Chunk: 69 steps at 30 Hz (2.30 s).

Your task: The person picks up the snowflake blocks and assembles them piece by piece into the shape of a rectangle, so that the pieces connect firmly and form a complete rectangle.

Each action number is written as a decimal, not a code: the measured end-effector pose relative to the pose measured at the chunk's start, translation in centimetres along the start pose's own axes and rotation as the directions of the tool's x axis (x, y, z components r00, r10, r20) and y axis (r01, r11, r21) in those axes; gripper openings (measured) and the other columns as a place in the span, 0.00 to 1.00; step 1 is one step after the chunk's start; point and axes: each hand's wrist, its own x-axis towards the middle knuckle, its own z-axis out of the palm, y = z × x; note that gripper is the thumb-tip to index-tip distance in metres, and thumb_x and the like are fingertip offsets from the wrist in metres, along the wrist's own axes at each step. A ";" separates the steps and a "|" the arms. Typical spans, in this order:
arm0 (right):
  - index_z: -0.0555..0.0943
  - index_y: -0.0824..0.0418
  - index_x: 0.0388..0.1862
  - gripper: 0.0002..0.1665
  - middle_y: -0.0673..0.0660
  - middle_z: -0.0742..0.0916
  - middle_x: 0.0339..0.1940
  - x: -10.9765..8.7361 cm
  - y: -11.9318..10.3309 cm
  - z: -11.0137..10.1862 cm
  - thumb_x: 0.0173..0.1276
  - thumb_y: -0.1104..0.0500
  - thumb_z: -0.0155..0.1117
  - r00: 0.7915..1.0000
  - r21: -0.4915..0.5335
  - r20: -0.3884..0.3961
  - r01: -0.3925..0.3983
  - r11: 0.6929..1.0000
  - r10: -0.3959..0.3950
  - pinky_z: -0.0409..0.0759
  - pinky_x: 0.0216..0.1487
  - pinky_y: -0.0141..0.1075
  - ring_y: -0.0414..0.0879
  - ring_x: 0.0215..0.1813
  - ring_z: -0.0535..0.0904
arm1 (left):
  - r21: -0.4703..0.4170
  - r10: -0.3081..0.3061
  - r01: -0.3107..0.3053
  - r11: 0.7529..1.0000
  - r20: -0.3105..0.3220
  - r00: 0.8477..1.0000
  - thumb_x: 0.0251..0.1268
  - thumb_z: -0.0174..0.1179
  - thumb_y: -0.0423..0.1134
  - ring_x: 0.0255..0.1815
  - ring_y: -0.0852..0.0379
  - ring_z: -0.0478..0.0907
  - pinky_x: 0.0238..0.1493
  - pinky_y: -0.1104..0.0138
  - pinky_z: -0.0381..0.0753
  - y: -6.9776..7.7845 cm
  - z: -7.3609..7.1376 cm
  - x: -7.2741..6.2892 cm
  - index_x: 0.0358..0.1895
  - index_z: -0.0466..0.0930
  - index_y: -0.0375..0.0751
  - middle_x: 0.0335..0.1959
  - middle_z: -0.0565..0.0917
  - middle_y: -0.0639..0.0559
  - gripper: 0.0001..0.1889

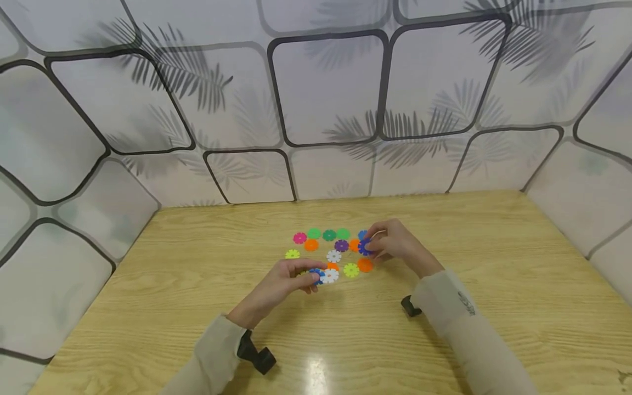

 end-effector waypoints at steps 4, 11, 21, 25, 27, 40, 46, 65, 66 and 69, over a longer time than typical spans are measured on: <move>0.78 0.73 0.49 0.09 0.58 0.86 0.33 -0.3 -0.3 0.4 0.73 0.70 0.61 1.000 0.012 0.003 0.013 1.000 -0.013 0.88 0.39 0.45 0.52 0.35 0.84 | 0.000 -0.011 0.011 1.000 -0.007 1.000 0.75 0.59 0.33 0.34 0.60 0.80 0.48 0.58 0.84 0.0 0.0 0.0 0.60 0.80 0.29 0.39 0.85 0.42 0.16; 0.78 0.75 0.47 0.08 0.58 0.87 0.33 -1.0 -0.7 0.8 0.72 0.71 0.61 0.998 0.031 0.022 0.054 0.998 -0.055 0.88 0.39 0.43 0.52 0.36 0.85 | 0.001 -0.020 0.020 1.000 -0.007 1.000 0.76 0.58 0.33 0.34 0.61 0.80 0.47 0.63 0.84 -0.1 0.0 0.0 0.59 0.81 0.30 0.40 0.84 0.40 0.15; 0.78 0.75 0.44 0.07 0.59 0.89 0.36 -1.8 -1.3 1.8 0.71 0.71 0.63 0.992 0.074 0.060 0.110 0.991 -0.114 0.88 0.40 0.46 0.53 0.39 0.87 | 0.002 -0.003 0.003 1.000 -0.034 0.999 0.76 0.57 0.32 0.33 0.61 0.79 0.44 0.66 0.83 0.0 0.0 0.1 0.57 0.82 0.28 0.41 0.84 0.31 0.14; 0.78 0.76 0.43 0.06 0.59 0.89 0.34 -2.2 -1.5 2.1 0.71 0.72 0.63 0.987 0.087 0.081 0.134 0.987 -0.141 0.88 0.38 0.44 0.52 0.36 0.87 | 0.002 -0.002 0.002 1.000 -0.050 0.999 0.75 0.58 0.32 0.34 0.61 0.80 0.46 0.61 0.84 0.0 0.0 0.1 0.57 0.82 0.28 0.40 0.84 0.32 0.14; 0.78 0.76 0.43 0.06 0.59 0.88 0.34 -2.3 -1.6 2.2 0.70 0.72 0.63 0.984 0.094 0.095 0.143 0.985 -0.152 0.88 0.38 0.44 0.52 0.35 0.87 | 0.002 -0.001 0.001 1.000 -0.052 0.999 0.75 0.58 0.33 0.35 0.59 0.81 0.47 0.57 0.84 0.0 0.0 0.0 0.57 0.82 0.28 0.40 0.84 0.32 0.14; 0.78 0.68 0.37 0.04 0.61 0.88 0.32 -3.1 -2.1 3.0 0.68 0.75 0.62 0.970 0.118 0.133 0.187 0.975 -0.202 0.88 0.36 0.46 0.48 0.31 0.85 | 0.030 0.015 -0.013 0.999 -0.062 0.998 0.76 0.58 0.34 0.35 0.60 0.81 0.45 0.60 0.83 0.0 -0.1 -0.1 0.57 0.83 0.29 0.42 0.86 0.37 0.14; 0.79 0.67 0.36 0.05 0.59 0.87 0.33 -3.4 -2.1 3.3 0.68 0.75 0.62 0.965 0.134 0.146 0.199 0.971 -0.218 0.88 0.36 0.42 0.49 0.33 0.86 | 0.040 0.008 -0.005 0.999 -0.085 0.996 0.75 0.60 0.33 0.34 0.61 0.79 0.45 0.59 0.83 0.1 -0.1 0.0 0.56 0.84 0.30 0.42 0.85 0.51 0.14; 0.83 0.71 0.33 0.03 0.61 0.88 0.32 -4.1 -2.8 4.9 0.64 0.76 0.67 0.969 0.055 0.043 0.243 0.969 -0.245 0.88 0.35 0.44 0.56 0.34 0.86 | 0.046 0.032 -0.027 0.999 -0.120 0.992 0.74 0.60 0.32 0.33 0.60 0.83 0.48 0.59 0.83 0.1 0.4 0.0 0.55 0.85 0.30 0.48 0.86 0.44 0.13; 0.83 0.71 0.33 0.03 0.61 0.88 0.32 -4.2 -2.9 5.1 0.64 0.76 0.67 0.968 0.040 0.025 0.249 0.968 -0.250 0.88 0.35 0.44 0.57 0.34 0.86 | 0.052 0.040 -0.033 0.998 -0.130 0.991 0.74 0.61 0.32 0.33 0.60 0.83 0.48 0.60 0.83 0.1 0.5 -0.1 0.55 0.85 0.30 0.46 0.87 0.43 0.13; 0.83 0.72 0.32 0.03 0.61 0.87 0.31 -4.4 -3.1 5.5 0.64 0.77 0.67 0.966 0.011 -0.014 0.257 0.966 -0.257 0.88 0.36 0.43 0.59 0.34 0.86 | 0.078 0.059 -0.046 0.996 -0.160 0.985 0.73 0.61 0.32 0.32 0.60 0.83 0.42 0.63 0.81 0.1 0.7 -0.1 0.54 0.85 0.29 0.43 0.87 0.44 0.12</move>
